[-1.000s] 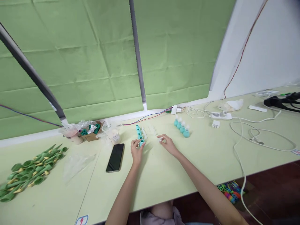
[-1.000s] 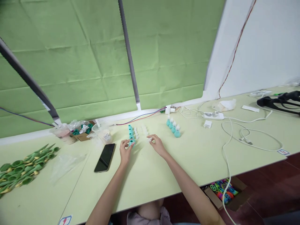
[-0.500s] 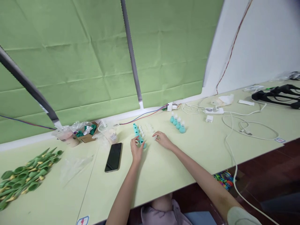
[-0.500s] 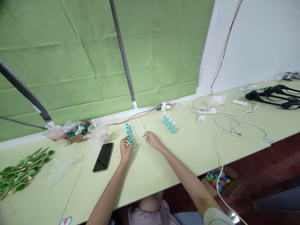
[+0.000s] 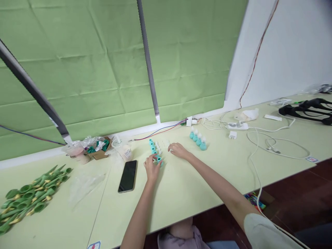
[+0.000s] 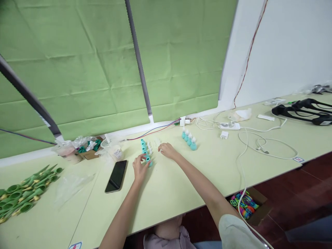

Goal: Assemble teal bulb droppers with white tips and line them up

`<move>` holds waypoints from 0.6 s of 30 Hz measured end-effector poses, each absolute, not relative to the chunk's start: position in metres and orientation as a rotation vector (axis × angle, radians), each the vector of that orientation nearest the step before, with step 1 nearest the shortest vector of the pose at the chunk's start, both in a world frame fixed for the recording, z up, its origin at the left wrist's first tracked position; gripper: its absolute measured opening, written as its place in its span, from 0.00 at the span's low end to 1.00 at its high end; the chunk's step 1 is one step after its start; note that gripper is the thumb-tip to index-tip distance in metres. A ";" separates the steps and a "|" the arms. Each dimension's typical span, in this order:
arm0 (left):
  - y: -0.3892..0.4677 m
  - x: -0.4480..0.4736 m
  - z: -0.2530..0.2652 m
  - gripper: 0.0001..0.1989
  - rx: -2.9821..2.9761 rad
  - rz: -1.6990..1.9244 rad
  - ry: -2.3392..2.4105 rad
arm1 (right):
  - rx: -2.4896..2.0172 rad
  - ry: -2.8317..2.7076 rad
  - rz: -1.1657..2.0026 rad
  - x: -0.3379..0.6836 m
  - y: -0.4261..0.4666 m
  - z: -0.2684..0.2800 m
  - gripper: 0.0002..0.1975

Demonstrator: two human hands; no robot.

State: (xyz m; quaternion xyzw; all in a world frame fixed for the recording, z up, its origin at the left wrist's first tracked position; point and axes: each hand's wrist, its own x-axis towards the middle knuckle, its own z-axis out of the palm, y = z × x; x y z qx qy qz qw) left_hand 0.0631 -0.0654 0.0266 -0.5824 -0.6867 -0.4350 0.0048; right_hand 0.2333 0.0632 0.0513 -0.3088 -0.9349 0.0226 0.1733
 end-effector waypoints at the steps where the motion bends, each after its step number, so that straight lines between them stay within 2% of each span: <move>1: -0.065 0.063 0.027 0.18 -1.817 -1.364 -2.149 | -0.875 -2.657 0.062 0.233 0.064 0.053 0.10; 6: -0.066 0.063 0.027 0.19 -1.822 -1.374 -2.142 | -0.852 -2.594 0.085 0.234 0.062 0.061 0.13; 11: -0.065 0.060 0.026 0.19 -1.830 -1.374 -2.130 | -0.916 -2.256 0.058 0.267 0.060 0.087 0.12; 15: -0.065 0.057 0.026 0.18 -1.804 -1.380 -2.131 | -1.308 -1.879 -0.155 0.332 0.064 0.109 0.11; 18: -0.066 0.056 0.028 0.18 -1.801 -1.357 -2.134 | -1.609 -1.824 -0.194 0.375 0.065 0.113 0.12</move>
